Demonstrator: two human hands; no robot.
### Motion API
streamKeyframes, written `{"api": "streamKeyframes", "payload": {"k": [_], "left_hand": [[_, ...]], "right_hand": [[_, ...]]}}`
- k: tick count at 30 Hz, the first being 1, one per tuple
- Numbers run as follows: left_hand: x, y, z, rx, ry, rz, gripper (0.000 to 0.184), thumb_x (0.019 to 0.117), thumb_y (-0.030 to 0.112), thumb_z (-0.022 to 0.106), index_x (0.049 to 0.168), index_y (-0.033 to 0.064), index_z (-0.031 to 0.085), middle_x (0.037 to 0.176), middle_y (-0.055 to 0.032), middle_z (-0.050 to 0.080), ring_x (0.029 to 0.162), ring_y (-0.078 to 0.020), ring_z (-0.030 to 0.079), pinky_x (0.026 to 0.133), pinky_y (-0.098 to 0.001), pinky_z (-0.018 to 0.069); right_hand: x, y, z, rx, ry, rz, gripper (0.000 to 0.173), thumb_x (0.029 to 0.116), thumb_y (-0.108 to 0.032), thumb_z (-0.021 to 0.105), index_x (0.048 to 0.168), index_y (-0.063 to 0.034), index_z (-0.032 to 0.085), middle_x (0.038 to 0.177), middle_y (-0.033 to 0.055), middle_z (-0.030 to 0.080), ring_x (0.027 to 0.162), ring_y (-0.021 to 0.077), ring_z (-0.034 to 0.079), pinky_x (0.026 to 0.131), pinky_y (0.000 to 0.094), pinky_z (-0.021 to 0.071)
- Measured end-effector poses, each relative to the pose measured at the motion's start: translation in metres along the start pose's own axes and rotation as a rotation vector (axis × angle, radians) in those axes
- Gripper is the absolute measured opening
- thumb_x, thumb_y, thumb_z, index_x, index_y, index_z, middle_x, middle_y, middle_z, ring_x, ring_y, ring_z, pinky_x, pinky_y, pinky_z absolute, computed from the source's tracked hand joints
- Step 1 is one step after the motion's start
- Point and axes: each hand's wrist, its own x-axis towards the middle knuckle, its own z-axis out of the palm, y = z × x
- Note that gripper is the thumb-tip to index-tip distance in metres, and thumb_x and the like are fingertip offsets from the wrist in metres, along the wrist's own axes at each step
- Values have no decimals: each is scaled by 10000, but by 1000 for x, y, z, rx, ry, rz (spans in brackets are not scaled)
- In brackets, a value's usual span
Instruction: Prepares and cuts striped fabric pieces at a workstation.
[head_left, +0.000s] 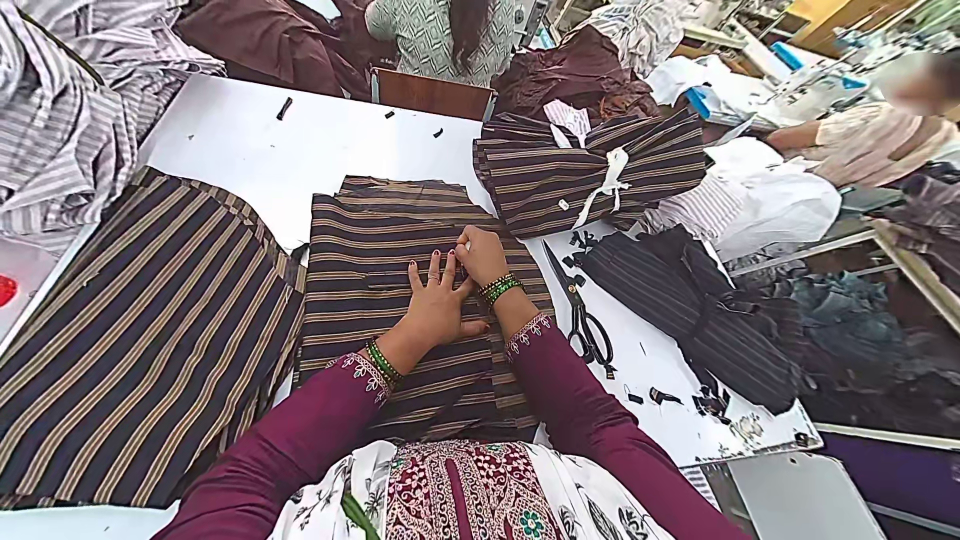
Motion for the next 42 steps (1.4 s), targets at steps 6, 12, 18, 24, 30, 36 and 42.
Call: {"api": "streamKeyframes", "payload": {"k": [6, 12, 18, 24, 30, 36, 42], "left_hand": [[10, -10, 5, 28, 83, -27, 1020, 837, 879, 444, 1655, 359, 126, 1718, -185, -75, 1563, -458, -113, 1120, -807, -45], [-5, -41, 17, -227, 533, 185, 822, 890, 589, 700, 1544, 147, 468, 1653, -198, 299, 1536, -446, 223, 1176, -703, 191], [-112, -9, 61, -197, 413, 529, 375, 902, 290, 728, 1157, 15, 715, 1152, -212, 697, 1084, -407, 670, 879, -559, 541], [-138, -25, 79, -392, 423, 399, 203, 967, 120, 628, 966, -42, 749, 1158, -213, 716, 1113, -350, 686, 976, -473, 529], [-149, -34, 69, -636, 239, 284, 207, 941, 166, 723, 914, -39, 730, 1160, -152, 703, 1125, -177, 638, 999, -346, 482], [-161, -84, 45, -736, 656, -136, 159, 997, 85, 565, 925, -50, 609, 854, -156, 602, 777, -246, 597, 734, -463, 501], [-143, -98, 18, -77, 715, 21, 408, 963, 123, 671, 1323, -54, 598, 1429, -295, 528, 1369, -481, 470, 1111, -651, 378]], "right_hand": [[-3, 28, -3, 659, 253, 27, 219, 1019, -102, 607, 1167, 54, 649, 942, 138, 688, 666, 139, 629, 611, 306, 549], [-112, 47, -19, 996, 51, 223, 384, 1002, 63, 526, 1372, -24, 478, 923, 85, 644, 662, 132, 676, 610, 277, 597], [-165, 77, -3, 1047, 89, 272, 259, 1008, 78, 525, 1261, 23, 538, 920, 93, 682, 671, 127, 704, 626, 250, 610], [-167, 77, 2, 942, 86, 219, 281, 1009, 63, 541, 1285, 9, 537, 978, 116, 653, 683, 129, 693, 647, 266, 605], [-170, 76, 5, 976, 119, 219, 276, 1022, 43, 535, 1296, 7, 529, 1041, 128, 633, 708, 142, 690, 667, 280, 607], [-181, 83, 0, 1122, 152, 246, 113, 1024, 29, 535, 1133, 4, 543, 846, 62, 630, 628, 112, 652, 629, 266, 599], [-181, 75, -7, 666, 21, -11, 86, 886, 48, 682, 871, -7, 617, 774, 23, 568, 641, 73, 501, 604, 248, 440]]}}
